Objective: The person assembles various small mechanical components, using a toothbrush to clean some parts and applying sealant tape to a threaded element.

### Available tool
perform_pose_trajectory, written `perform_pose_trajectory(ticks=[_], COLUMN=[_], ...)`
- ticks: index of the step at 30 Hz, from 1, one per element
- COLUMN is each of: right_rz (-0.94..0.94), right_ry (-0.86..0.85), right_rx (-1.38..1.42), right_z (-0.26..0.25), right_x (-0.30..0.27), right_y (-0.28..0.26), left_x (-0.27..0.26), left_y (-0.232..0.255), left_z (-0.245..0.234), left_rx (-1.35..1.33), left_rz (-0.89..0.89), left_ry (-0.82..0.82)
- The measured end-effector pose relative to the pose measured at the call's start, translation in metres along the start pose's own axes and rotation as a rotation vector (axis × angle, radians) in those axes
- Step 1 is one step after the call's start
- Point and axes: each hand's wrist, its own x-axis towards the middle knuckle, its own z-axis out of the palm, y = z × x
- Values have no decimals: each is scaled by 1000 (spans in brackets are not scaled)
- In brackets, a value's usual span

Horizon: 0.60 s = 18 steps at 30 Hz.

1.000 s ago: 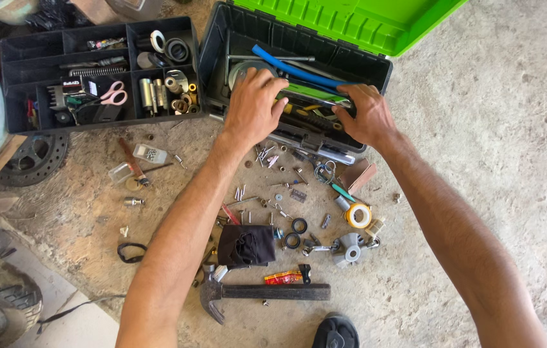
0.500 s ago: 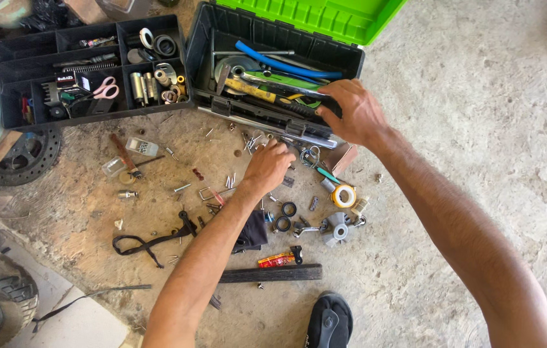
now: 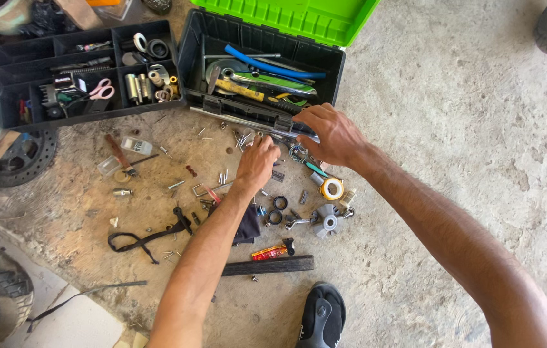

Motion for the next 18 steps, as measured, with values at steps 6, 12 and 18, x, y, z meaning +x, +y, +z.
perform_pose_trajectory(ticks=[6,12,18], right_rz=[-30,277,232], right_ry=[90,-20,3], right_rx=[103,666,883], right_z=[-19,-37,-74], right_x=[3,4,9], right_y=[-28,-80,-122], left_x=[-12,-47,-71], left_y=[25,65,83], left_z=[-110,-232,-300], left_rx=[-115,-195,-166], left_rz=[177,285,400], left_ry=[261,486,577])
